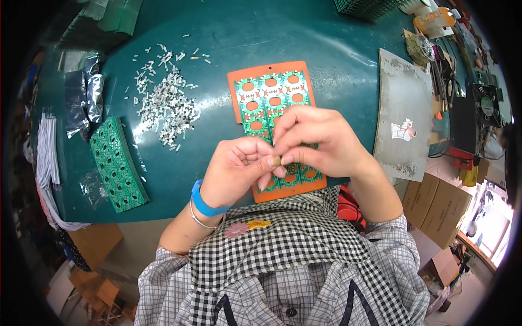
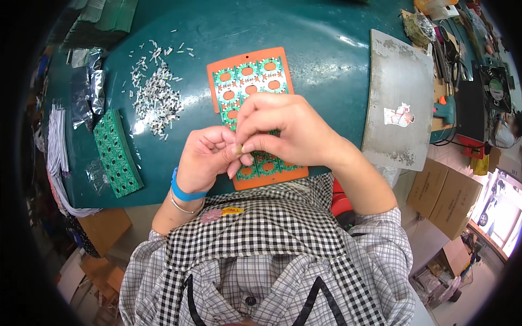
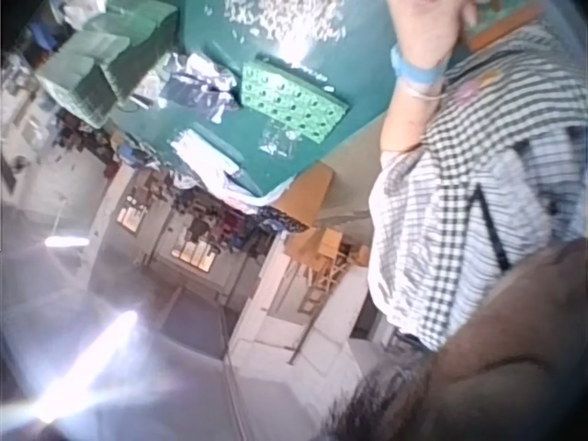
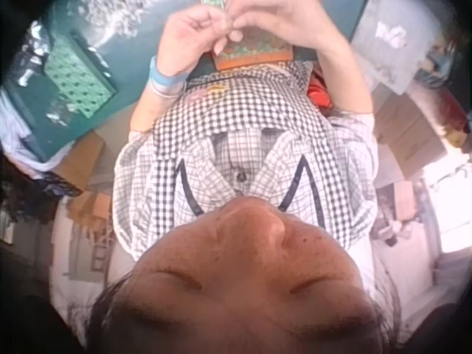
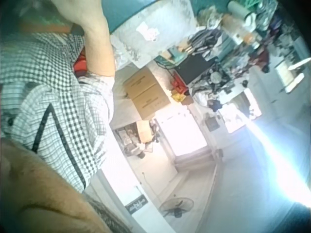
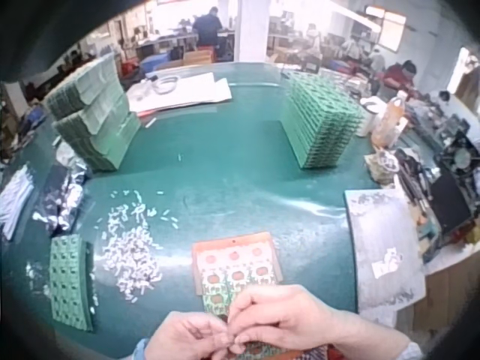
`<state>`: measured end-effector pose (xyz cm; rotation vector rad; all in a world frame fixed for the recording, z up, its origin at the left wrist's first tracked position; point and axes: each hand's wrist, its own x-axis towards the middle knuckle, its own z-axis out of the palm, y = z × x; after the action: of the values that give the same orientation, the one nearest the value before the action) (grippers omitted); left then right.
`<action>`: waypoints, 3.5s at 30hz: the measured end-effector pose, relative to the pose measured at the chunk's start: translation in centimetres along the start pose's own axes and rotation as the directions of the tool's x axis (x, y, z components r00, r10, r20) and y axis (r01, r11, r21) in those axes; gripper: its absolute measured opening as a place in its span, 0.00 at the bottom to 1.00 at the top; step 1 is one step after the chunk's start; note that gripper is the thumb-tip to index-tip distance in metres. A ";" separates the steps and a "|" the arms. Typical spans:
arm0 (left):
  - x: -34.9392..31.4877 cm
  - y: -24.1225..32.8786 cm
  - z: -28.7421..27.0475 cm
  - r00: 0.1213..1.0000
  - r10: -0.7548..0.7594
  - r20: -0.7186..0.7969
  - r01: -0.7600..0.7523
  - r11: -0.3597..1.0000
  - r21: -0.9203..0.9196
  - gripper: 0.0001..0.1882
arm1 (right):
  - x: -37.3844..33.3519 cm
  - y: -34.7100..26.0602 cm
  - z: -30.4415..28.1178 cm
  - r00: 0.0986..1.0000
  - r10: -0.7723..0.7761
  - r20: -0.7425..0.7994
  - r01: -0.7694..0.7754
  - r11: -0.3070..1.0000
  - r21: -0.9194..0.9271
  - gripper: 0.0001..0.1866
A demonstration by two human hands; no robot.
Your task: The person inserts small silver metallic components into the holes of a green circuit board held in an orange jig. They pick components from a pile on the table and place them into the board one by one. The person occasionally moves stacks of green boards and a metal sheet on the table to manage the workspace.
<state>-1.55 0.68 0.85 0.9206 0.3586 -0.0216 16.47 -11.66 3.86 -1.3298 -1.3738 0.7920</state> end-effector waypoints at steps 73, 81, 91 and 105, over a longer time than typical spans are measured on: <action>-0.5 0.2 -0.6 0.984 0.109 -0.140 -0.149 0.936 -0.320 0.06 | 0.3 1.3 -0.8 0.954 -0.110 -0.280 -0.027 0.895 -0.446 0.11; -0.5 -0.7 0.0 0.993 0.073 -0.088 -0.096 0.947 -0.306 0.07 | 0.5 -0.1 2.2 0.884 -0.454 -0.113 0.327 0.772 -0.545 0.08; -1.5 3.4 -8.9 0.649 0.754 -0.105 0.278 -0.105 0.955 0.19 | -1.8 2.7 -1.9 0.936 0.161 -0.314 -0.287 0.865 -0.411 0.04; -1.2 2.9 -9.6 0.616 0.593 -0.520 -0.112 0.718 0.687 0.07 | -1.7 3.9 -1.8 0.940 0.060 -0.337 -0.249 0.794 -0.554 0.06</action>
<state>-4.99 9.82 -1.87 1.6324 0.9242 0.6936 19.11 -12.93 0.30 -1.9845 -1.3155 0.2279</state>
